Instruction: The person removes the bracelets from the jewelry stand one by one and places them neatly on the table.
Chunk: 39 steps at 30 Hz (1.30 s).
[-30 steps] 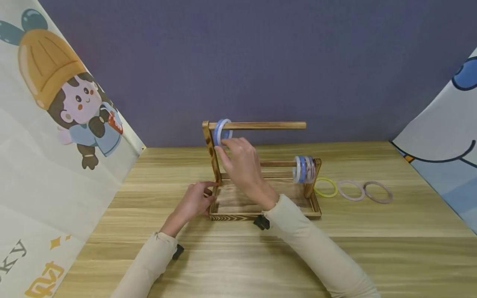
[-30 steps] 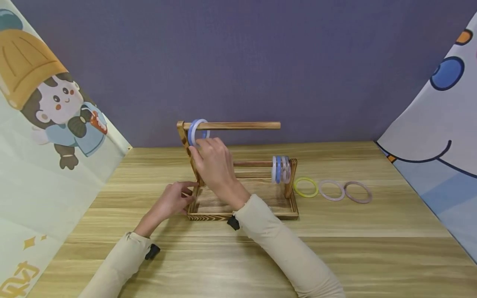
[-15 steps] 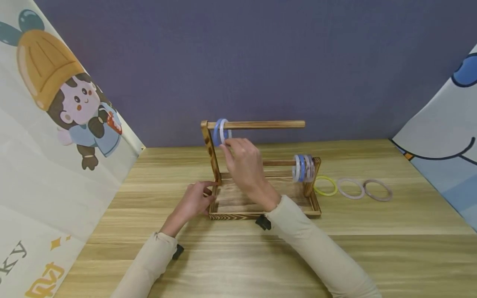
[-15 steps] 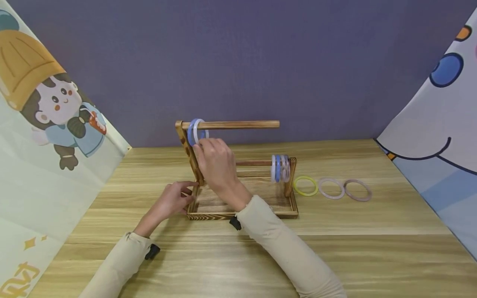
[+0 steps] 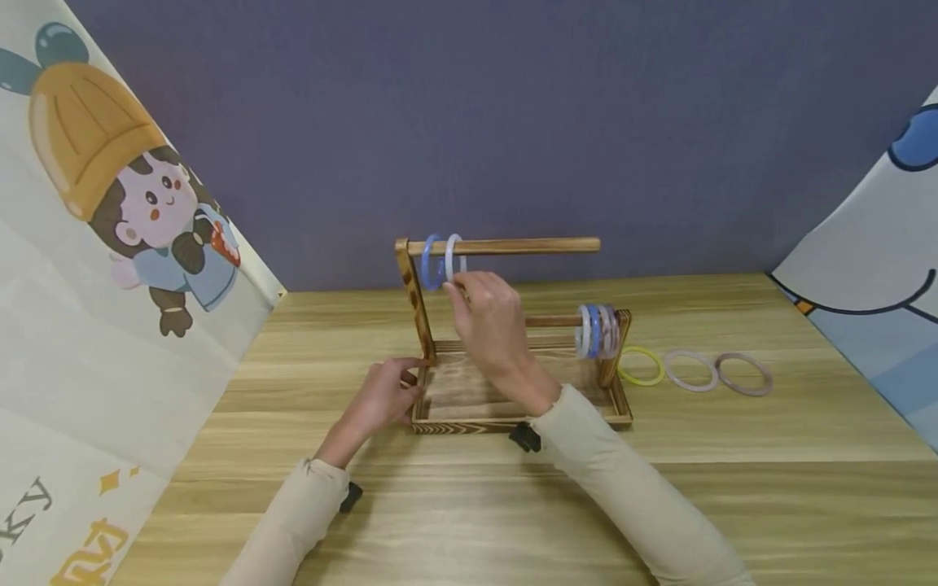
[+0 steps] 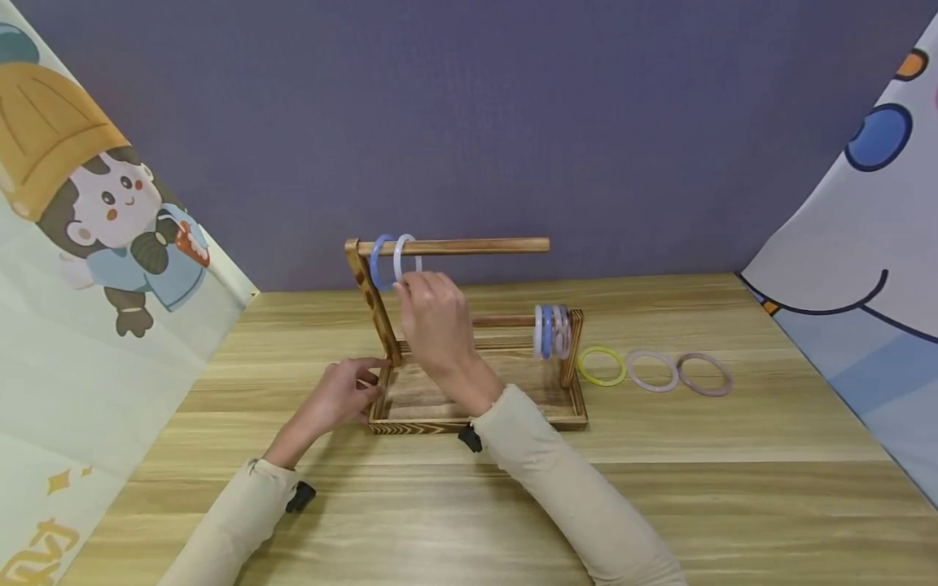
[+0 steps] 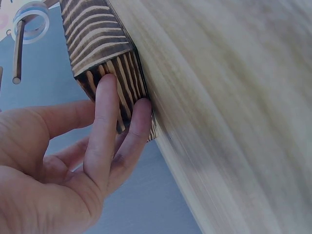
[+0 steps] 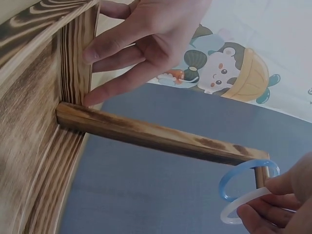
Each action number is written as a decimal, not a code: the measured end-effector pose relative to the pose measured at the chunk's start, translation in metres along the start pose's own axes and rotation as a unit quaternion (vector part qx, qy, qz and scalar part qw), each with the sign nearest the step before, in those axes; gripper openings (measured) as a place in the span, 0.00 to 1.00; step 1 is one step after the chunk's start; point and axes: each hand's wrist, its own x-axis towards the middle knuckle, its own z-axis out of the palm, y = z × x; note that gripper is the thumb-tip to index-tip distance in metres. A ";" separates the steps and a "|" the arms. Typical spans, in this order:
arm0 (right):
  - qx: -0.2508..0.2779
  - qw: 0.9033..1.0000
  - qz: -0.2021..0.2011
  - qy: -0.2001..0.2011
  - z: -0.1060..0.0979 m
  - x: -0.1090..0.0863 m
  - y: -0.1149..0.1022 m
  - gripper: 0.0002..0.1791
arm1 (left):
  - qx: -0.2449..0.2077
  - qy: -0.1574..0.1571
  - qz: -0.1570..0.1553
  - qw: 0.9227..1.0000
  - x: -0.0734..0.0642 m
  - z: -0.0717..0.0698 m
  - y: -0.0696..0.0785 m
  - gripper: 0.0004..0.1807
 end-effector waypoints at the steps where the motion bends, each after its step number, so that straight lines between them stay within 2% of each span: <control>1: 0.001 1.000 0.001 0.001 -0.001 0.000 0.001 0.07 | 0.001 0.001 0.000 1.000 0.000 0.000 0.000 0.25; 9: 0.008 1.000 0.001 0.023 -0.008 0.002 0.010 0.07 | -0.003 0.001 -0.012 1.000 -0.001 0.000 0.001 0.25; 17: 0.007 1.000 -0.002 0.031 -0.018 0.002 0.015 0.08 | -0.004 0.006 -0.008 1.000 -0.001 0.000 -0.001 0.25; 30: -0.012 0.999 0.014 0.039 -0.045 -0.012 0.036 0.08 | -0.007 0.005 -0.012 1.000 -0.001 0.001 0.000 0.26; 39: -0.023 0.998 0.030 0.057 -0.064 -0.014 0.049 0.09 | -0.004 0.001 -0.011 1.000 -0.002 0.001 0.001 0.26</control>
